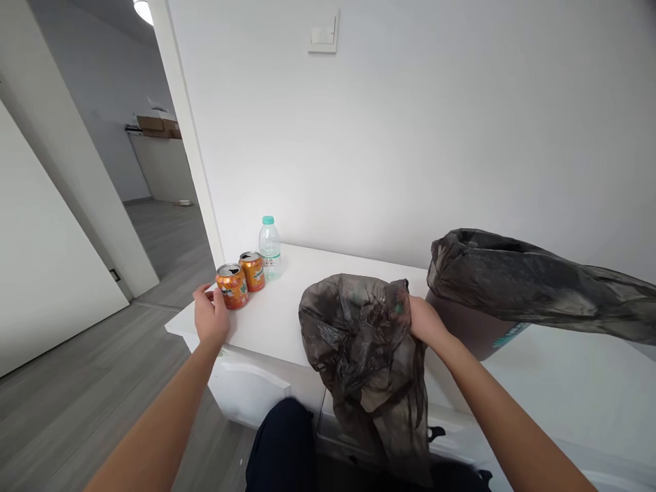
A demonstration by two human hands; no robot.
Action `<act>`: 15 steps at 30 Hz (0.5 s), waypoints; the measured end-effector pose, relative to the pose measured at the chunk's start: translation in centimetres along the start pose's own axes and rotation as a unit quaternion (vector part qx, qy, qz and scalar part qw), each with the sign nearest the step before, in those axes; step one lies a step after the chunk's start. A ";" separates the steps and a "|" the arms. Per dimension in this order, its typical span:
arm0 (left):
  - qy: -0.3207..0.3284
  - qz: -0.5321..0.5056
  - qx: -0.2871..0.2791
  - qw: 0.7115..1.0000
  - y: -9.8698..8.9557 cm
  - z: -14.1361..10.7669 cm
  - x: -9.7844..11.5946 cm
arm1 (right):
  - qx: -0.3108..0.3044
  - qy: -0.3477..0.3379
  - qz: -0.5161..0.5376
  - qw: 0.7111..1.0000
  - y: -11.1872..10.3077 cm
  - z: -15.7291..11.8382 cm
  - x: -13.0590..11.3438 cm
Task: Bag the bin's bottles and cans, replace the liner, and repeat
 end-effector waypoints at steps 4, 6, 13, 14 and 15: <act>0.007 0.006 0.006 1.000 0.2 0.0 -0.4 | 0.053 0.015 -0.003 0.998 -3.8 -2.1 -0.1; 0.006 0.002 0.013 1.000 0.0 0.0 -0.2 | 0.101 0.015 0.030 0.994 -6.1 -3.3 -0.9; -0.018 -0.018 0.013 1.000 -1.0 -0.5 1.6 | 0.324 -0.032 0.231 0.917 -15.2 -8.9 -4.5; -0.022 -0.019 0.011 1.000 -1.1 -0.6 1.8 | 0.342 -0.040 0.257 0.903 -16.3 -9.4 -4.7; -0.025 -0.019 0.009 0.999 -1.2 -0.7 1.9 | 0.356 -0.051 0.278 0.890 -17.3 -9.5 -5.0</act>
Point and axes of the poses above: each hand's wrist, its own z-axis towards the middle knuckle, its own y-axis out of the palm, x = y × z, the point moved 7 cm from there along z, towards the middle knuckle, and after that the axes turned 14 degrees about y, right-handed, at the moved point
